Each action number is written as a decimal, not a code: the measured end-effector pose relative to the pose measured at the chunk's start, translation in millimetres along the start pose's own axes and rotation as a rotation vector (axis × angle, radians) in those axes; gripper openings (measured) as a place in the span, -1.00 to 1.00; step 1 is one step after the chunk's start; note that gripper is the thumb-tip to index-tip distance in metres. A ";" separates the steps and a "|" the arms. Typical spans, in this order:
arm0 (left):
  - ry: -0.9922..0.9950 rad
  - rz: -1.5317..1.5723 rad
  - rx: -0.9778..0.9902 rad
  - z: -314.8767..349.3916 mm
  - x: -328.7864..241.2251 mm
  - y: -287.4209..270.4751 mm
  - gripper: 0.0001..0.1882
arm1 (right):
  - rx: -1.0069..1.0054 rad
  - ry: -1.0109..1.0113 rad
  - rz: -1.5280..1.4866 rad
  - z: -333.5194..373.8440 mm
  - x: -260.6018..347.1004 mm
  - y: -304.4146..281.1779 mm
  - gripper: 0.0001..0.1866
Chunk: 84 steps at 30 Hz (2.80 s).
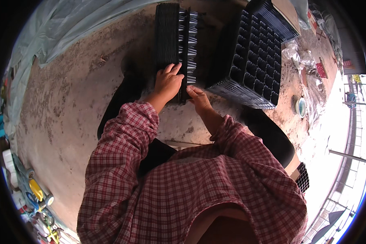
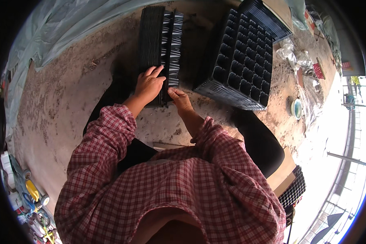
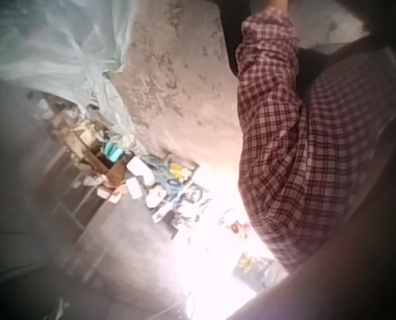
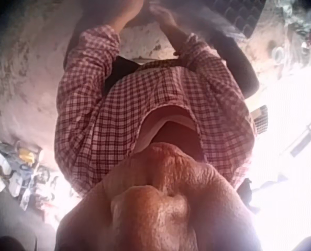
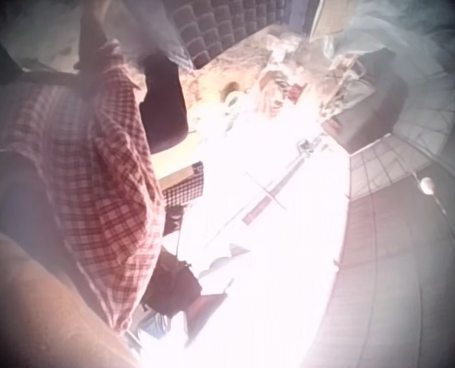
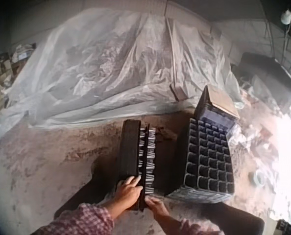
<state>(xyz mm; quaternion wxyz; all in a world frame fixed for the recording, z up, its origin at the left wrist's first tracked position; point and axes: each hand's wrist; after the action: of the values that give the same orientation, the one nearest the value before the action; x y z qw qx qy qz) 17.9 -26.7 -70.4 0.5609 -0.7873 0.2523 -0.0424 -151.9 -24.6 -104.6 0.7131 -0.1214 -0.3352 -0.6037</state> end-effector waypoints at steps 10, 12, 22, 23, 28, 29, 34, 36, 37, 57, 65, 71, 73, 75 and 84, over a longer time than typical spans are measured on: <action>-0.038 0.033 0.072 -3.8 -11.9 -13.7 -0.52 | 0.004 -0.128 -0.015 -13.3 -0.3 2.0 -0.81; -0.036 0.012 0.096 -4.0 -12.3 -13.4 -0.50 | -0.155 -0.222 0.069 -19.2 -2.5 0.0 -0.78; 0.000 0.006 0.020 -2.4 -7.2 -6.6 -0.81 | -0.647 -0.393 0.531 -15.5 -10.9 -53.1 -0.09; -0.001 0.009 0.037 -2.8 -8.2 -9.6 -0.80 | -0.590 -0.382 0.528 -19.3 -10.5 -55.8 -0.09; -0.012 0.042 0.089 -4.5 -7.6 -14.4 -0.71 | -0.627 -0.459 0.950 21.0 60.5 -31.6 -0.24; -0.014 0.049 0.108 -6.6 -8.4 -14.6 -0.70 | -0.651 -0.556 1.006 28.5 69.5 -33.5 -0.26; -0.029 0.046 0.094 -3.5 -8.0 -16.4 -0.73 | -0.698 -0.864 0.759 94.2 123.2 -38.6 -0.30; -0.017 0.028 0.102 -5.0 -8.5 -15.5 -0.70 | -0.700 -0.997 0.631 106.9 139.3 -74.8 -0.31; -0.010 0.019 0.108 -5.2 -8.9 -15.7 -0.68 | -0.698 -1.012 0.583 108.5 145.4 -100.2 -0.31; 0.003 0.047 0.078 -10.8 -13.1 -18.1 -0.72 | -1.143 -0.402 0.730 73.0 132.5 -331.5 -0.44; -0.037 0.056 0.142 -3.7 -9.6 -22.4 -0.61 | -0.453 -0.745 0.649 64.1 96.6 -104.2 -0.79; -0.012 0.031 0.113 -5.5 -7.9 -13.5 -0.50 | -0.100 -0.168 0.590 -8.3 13.9 -7.4 -0.63; -0.027 0.034 0.111 -3.0 -8.4 -14.3 -0.48 | -0.037 -0.009 0.422 -16.6 5.3 -1.1 -0.63; -0.029 0.026 0.100 -1.5 -6.3 -14.0 -0.45 | -0.001 -0.083 0.385 -23.9 0.6 -9.1 -0.64; -0.043 0.031 0.076 -3.3 -9.0 -10.7 -0.45 | -0.143 -0.121 0.333 -20.9 -6.2 -22.6 -0.69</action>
<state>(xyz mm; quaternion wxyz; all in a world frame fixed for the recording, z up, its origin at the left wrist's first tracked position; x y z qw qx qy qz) 12.7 -23.0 -57.6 0.5965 -0.7621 0.2506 -0.0262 -166.6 -37.3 -129.3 0.7711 -0.2617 -0.3089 -0.4914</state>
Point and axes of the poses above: each hand's wrist, its own z-axis away from the middle knuckle, its own y-axis out of the palm, x = y × z, and after that the axes turned 14 degrees about y, right-handed
